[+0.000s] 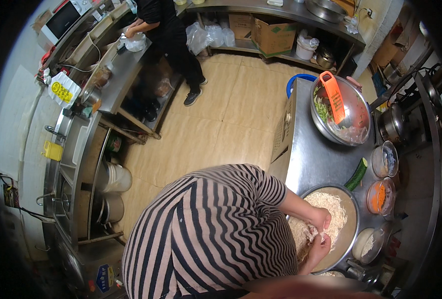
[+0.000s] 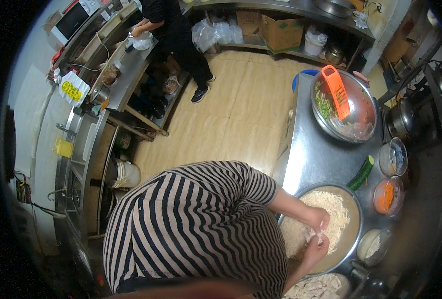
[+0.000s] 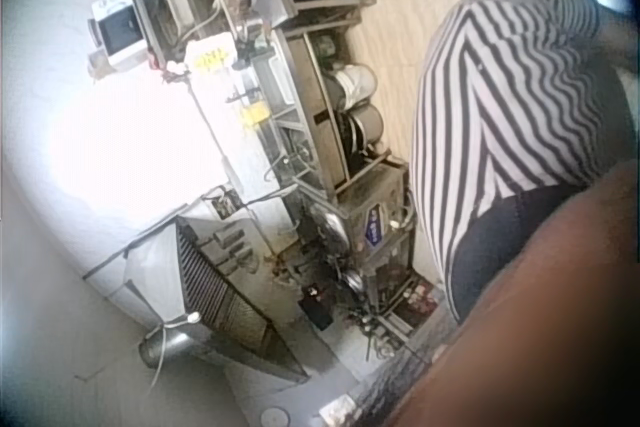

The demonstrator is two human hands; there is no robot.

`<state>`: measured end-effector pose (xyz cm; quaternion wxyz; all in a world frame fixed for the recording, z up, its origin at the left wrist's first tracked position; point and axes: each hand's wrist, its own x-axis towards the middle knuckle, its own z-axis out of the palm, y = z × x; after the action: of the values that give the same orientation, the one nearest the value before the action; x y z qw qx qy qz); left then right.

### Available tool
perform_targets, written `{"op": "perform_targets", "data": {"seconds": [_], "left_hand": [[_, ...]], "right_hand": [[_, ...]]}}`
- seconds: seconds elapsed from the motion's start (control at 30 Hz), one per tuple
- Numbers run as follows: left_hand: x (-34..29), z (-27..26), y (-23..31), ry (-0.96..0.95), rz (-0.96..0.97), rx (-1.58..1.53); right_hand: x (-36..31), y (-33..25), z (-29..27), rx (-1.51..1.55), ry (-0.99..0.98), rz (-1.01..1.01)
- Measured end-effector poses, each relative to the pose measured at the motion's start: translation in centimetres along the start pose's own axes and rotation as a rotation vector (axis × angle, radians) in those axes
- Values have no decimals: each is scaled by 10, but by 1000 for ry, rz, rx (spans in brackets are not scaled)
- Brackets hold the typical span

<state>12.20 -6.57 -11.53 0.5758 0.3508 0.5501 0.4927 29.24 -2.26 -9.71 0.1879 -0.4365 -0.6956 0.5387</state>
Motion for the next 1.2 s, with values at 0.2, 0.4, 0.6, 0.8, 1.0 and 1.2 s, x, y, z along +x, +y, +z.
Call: {"op": "perform_targets", "data": {"seconds": [0.2, 0.4, 0.6, 0.8, 1.0, 1.2], "left_hand": [[4, 3, -4, -61, -11, 24], [-2, 3, 6, -66, -130, 106], [1, -1, 0, 154, 45, 285], [0, 3, -1, -172, 52, 206], [7, 5, -6, -20, 64, 395], [11, 7, -14, 16, 95, 480]], "right_hand": [[-1, -7, 5, 152, 58, 56], [-6, -16, 7, 119, 13, 60], [-9, -25, 6, 6, 75, 59], [-13, -30, 13, 213, 107, 10], [-6, -16, 4, 258, 30, 125], [-11, -19, 13, 247, 56, 15]]}}
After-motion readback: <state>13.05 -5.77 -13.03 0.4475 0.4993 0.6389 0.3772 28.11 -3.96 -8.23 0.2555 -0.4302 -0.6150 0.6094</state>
